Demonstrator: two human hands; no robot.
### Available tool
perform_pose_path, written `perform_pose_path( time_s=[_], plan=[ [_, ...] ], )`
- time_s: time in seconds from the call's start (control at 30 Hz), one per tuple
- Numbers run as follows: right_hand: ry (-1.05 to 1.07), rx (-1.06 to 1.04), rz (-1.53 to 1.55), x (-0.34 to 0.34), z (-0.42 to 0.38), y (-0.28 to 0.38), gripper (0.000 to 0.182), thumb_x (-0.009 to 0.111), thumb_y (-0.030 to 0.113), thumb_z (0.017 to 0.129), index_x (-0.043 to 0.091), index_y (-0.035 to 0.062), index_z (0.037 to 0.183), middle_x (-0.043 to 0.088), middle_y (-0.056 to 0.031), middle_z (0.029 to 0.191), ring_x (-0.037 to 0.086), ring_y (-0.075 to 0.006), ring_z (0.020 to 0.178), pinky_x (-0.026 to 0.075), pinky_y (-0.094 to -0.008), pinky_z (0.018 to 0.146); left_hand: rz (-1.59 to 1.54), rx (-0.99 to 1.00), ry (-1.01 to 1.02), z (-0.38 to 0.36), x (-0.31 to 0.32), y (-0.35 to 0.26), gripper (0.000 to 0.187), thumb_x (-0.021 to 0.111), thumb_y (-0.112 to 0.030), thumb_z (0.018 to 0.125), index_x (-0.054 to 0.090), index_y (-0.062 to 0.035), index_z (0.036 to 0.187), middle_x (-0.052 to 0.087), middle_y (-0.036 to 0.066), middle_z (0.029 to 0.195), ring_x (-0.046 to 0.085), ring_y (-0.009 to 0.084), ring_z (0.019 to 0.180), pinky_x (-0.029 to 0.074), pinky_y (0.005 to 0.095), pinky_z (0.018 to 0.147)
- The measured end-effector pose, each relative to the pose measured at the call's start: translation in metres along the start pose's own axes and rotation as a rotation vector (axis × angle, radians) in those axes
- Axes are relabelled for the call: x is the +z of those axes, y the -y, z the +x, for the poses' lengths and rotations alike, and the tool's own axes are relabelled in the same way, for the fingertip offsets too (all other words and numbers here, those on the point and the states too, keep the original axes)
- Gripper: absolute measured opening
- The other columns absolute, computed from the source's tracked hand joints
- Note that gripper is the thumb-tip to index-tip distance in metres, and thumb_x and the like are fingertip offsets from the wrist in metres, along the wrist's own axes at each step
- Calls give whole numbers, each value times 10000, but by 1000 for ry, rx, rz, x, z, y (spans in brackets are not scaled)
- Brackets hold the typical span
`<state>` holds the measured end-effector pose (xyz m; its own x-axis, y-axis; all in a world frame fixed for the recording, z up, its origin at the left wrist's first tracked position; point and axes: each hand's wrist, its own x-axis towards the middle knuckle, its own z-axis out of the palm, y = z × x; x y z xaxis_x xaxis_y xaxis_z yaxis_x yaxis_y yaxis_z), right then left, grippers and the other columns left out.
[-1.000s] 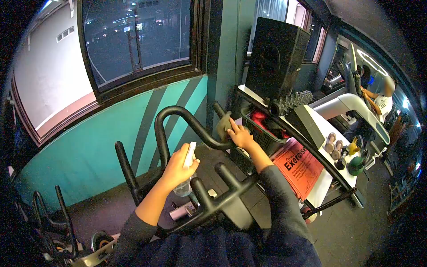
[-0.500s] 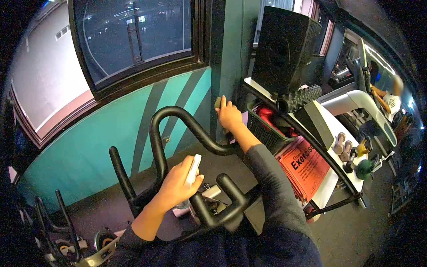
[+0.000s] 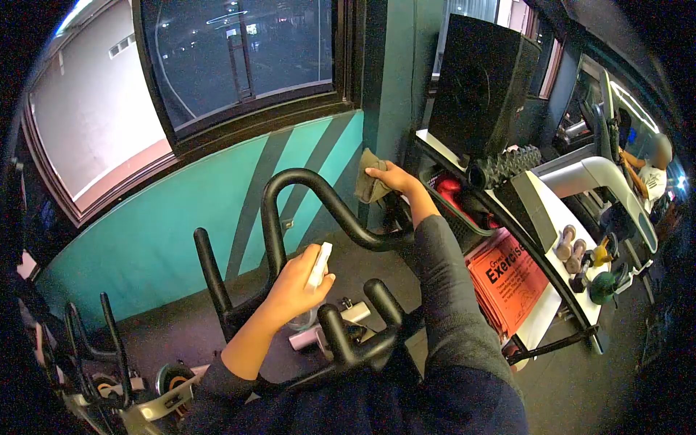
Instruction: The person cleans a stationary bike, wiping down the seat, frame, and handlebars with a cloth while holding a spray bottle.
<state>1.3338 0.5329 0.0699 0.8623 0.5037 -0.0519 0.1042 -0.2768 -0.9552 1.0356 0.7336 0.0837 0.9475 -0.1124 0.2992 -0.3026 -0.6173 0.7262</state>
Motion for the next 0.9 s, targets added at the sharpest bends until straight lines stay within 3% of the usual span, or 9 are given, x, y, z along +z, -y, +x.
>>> perform_pose_path(
  time_s=[0.17, 0.3, 0.37, 0.43, 0.57, 0.67, 0.7, 0.8, 0.9],
  plan=[
    [12, 53, 150, -1, -11, -9, 556, 721, 278, 823, 504, 6, 1256, 602, -72, 1154, 574, -177, 1044, 440, -314, 932, -2, 12, -6, 0, 2, 2, 271, 653, -126, 789, 455, -22, 942, 592, 146, 783, 615, 341, 748, 473, 403, 668],
    [79, -64, -87, -9, -8, -31, 593, 770, 105, 705, 510, 25, 1232, 598, -78, 1150, 563, -183, 1054, 427, -319, 947, -27, 34, -7, 0, 0, 2, 267, 654, -129, 789, 456, -20, 932, 593, 147, 784, 613, 340, 741, 471, 402, 663],
    [-134, -19, -377, -6, -29, -37, 607, 770, 103, 701, 497, 26, 1237, 587, -83, 1166, 552, -201, 1072, 418, -324, 959, -35, 14, 8, 2, -2, 1, 271, 657, -134, 787, 456, -17, 927, 591, 150, 780, 614, 342, 739, 470, 402, 658],
    [-113, -3, -416, -5, -56, -33, 624, 757, 145, 737, 471, 25, 1279, 576, -88, 1189, 549, -216, 1078, 418, -323, 960, -14, 40, -15, 2, 1, 3, 274, 657, -130, 782, 452, -15, 922, 589, 158, 766, 611, 354, 730, 467, 405, 652],
    [-11, -11, -44, -12, -95, -52, 519, 713, 250, 799, 534, 10, 1223, 637, -93, 1092, 592, -192, 1002, 451, -311, 897, 12, 72, -20, 3, 5, 8, 279, 660, -129, 777, 447, -15, 917, 595, 165, 758, 612, 362, 732, 469, 409, 644],
    [-34, 369, -20, -13, -124, -35, 565, 582, 519, 868, 591, 49, 1182, 645, -111, 1085, 638, -215, 886, 501, -335, 818, 19, 39, 11, 3, 4, 8, 304, 656, -149, 774, 443, -10, 940, 599, 212, 802, 598, 408, 782, 467, 462, 681],
    [-39, 364, -21, -11, -138, -25, 565, 582, 519, 868, 591, 49, 1182, 645, -111, 1085, 638, -215, 886, 501, -335, 818, 12, 13, 38, 4, 4, 8, 327, 650, -167, 773, 440, -6, 965, 602, 255, 848, 583, 452, 832, 466, 513, 722],
    [-80, 579, 169, -12, -173, -19, 578, 574, 541, 867, 598, 46, 1164, 658, -122, 1055, 653, -232, 831, 514, -371, 803, 14, 28, 24, 4, 4, 7, 327, 651, -167, 769, 438, -6, 957, 608, 260, 847, 587, 452, 841, 468, 515, 727],
    [-37, 628, 175, -37, -185, -59, 604, 583, 550, 857, 587, 40, 1181, 652, -123, 1084, 651, -249, 872, 512, -383, 810, 34, 82, -40, 4, 7, 13, 296, 670, -132, 767, 440, -11, 911, 598, 183, 764, 610, 370, 727, 465, 412, 640]
  ],
)
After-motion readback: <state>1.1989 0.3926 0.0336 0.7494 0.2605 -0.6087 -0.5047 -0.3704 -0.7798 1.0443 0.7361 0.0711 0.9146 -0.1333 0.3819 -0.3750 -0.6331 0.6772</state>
